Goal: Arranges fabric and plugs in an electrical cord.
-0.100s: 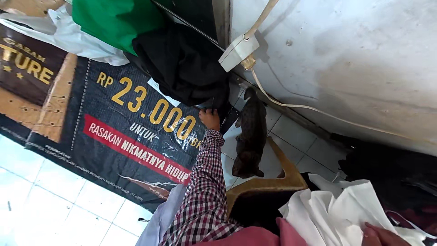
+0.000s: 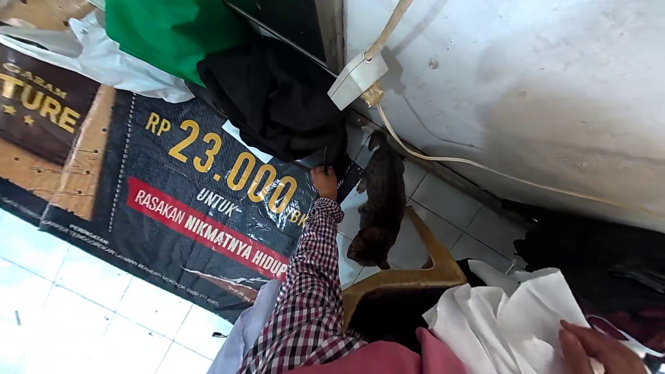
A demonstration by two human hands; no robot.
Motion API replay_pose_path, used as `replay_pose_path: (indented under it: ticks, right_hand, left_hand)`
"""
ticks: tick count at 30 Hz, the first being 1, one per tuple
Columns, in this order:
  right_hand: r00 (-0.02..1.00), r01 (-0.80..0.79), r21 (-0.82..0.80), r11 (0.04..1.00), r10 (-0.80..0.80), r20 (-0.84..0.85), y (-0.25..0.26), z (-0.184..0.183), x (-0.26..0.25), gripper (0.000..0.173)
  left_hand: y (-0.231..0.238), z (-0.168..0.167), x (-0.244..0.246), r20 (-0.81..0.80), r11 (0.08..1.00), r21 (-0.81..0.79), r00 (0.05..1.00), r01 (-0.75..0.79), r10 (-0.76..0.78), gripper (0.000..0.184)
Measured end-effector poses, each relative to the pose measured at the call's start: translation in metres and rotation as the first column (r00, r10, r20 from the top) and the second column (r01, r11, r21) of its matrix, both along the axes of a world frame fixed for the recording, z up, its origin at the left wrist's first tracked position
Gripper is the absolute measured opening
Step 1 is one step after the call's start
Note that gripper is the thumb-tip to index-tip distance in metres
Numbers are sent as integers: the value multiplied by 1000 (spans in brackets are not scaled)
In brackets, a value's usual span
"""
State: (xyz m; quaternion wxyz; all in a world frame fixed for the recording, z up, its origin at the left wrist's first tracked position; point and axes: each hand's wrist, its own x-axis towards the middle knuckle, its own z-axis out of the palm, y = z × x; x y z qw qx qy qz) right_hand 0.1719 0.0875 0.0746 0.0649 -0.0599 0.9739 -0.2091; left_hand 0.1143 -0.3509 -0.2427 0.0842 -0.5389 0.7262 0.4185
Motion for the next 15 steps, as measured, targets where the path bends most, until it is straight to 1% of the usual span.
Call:
replay_pose_path:
  ticks: [3, 4, 6, 7, 8, 10, 11, 12, 15]
  right_hand:
    - [995, -85, -7, 996, 86, 41, -16, 7, -33, 27]
    - [990, -126, -18, 992, 127, 67, -24, 7, -45, 27]
    - [966, -229, -46, 972, 233, 113, -44, 0, -69, 30]
    - [950, -281, -61, 958, 286, 126, -55, -9, -80, 32]
    - [930, -327, -77, 942, 335, 152, -67, -19, -89, 33]
    - [881, -379, -129, 916, 400, 252, -92, -41, -103, 31]
    - [852, -386, -156, 909, 416, 318, -104, -52, -107, 29]
    - [820, -376, -185, 908, 419, 390, -114, -63, -109, 28]
    - [765, -323, -242, 915, 403, 503, -135, -92, -107, 28]
  left_hand:
    - [18, 10, 9, -117, 970, 224, 985, -97, 126, 37]
    - [25, 19, 15, -160, 953, 287, 975, -101, 151, 36]
    - [32, 46, 31, -228, 913, 406, 962, -48, 152, 38]
    - [32, 59, 35, -247, 884, 464, 951, -51, 185, 37]
    - [32, 70, 34, -258, 845, 528, 931, -89, 259, 34]
    - [27, 86, 26, -236, 711, 678, 860, -188, 452, 22]
    - [24, 94, 22, -205, 644, 735, 835, -214, 511, 19]
    - [22, 103, 17, -175, 597, 767, 818, -236, 548, 18]
    - [14, 118, -1, -143, 546, 790, 782, -279, 607, 16]
